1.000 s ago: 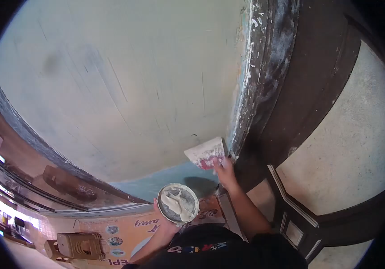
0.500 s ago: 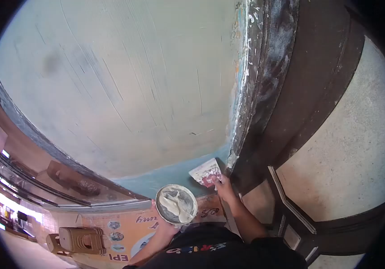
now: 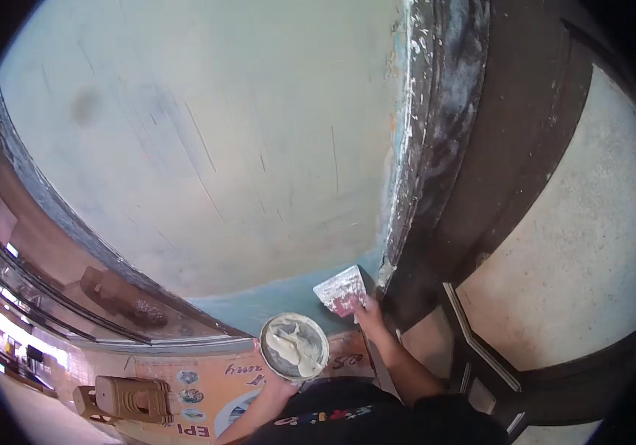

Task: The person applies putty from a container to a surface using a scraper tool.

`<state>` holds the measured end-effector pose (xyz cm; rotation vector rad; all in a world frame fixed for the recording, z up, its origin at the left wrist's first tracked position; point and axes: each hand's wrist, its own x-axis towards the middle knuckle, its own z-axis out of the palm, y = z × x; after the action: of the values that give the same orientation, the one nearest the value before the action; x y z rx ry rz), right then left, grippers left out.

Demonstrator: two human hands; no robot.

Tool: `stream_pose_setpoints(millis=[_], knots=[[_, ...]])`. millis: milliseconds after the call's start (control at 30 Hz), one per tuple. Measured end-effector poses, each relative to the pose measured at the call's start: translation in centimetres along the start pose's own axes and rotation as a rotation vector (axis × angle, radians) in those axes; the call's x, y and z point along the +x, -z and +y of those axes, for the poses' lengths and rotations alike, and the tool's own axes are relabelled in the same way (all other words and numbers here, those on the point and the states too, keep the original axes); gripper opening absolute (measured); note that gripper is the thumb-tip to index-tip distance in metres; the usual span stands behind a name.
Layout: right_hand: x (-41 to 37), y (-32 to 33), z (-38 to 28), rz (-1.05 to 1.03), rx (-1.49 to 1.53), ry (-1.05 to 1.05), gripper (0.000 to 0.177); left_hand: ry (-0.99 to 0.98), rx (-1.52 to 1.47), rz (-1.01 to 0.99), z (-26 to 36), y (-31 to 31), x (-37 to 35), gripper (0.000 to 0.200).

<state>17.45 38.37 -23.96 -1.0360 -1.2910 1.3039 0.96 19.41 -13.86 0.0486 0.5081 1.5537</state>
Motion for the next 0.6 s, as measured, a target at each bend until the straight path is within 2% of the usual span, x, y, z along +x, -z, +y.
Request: stream_pose_setpoints(millis=[67, 100, 133, 167, 233, 267, 367, 400, 433, 500, 600], knots=[[-1.1, 0.4, -3.0, -0.140, -0.007, -0.103, 0.032, -0.014, -0.039, 0.016, -0.1, 1.3, -0.1, 0.086], [-0.7, -0.4, -6.6, -0.096, -0.056, 0.040, 0.026, -0.010, -0.009, 0.084, -0.1, 0.8, -0.3, 0.086], [0.9, -1.0, -6.9, -0.013, -0.141, 0.341, 0.029, -0.004, 0.021, 0.146, -0.2, 0.3, -0.3, 0.086], [1.9, -1.3, -9.1, -0.047, -0.138, 0.181, 0.033, -0.004, 0.011, 0.086, -0.3, -0.1, -0.2, 0.087], [4.5, -2.5, -11.3, 0.187, -0.384, 0.427, 0.038, -0.004, 0.006, 0.080, -0.5, -0.1, 0.3, 0.084], [4.5, -2.5, -10.8, 0.187, -0.384, 0.422, 0.038, -0.006, 0.003, 0.077, -0.6, 0.0, 0.3, 0.080], [4.7, -2.8, -7.7, 0.186, -0.463, 0.182, 0.036, -0.024, 0.057, 0.046, -0.5, -0.9, 0.3, 0.080], [3.9, -2.8, -5.0, 0.203, -0.335, 0.129, 0.037, -0.007, 0.037, 0.010, -0.6, -1.1, -0.1, 0.079], [3.3, -2.7, -1.3, 0.219, -0.207, 0.077, 0.039, -0.010, 0.107, 0.063, -0.4, -1.4, -0.3, 0.079], [1.9, -1.0, 7.6, 0.147, -0.230, -0.054, 0.038, -0.014, 0.082, 0.079, -0.5, -0.4, -0.8, 0.080], [-1.1, 0.5, 5.6, 0.121, -0.227, -0.003, 0.038, -0.040, 0.058, 0.013, 0.1, -0.6, -0.9, 0.082]])
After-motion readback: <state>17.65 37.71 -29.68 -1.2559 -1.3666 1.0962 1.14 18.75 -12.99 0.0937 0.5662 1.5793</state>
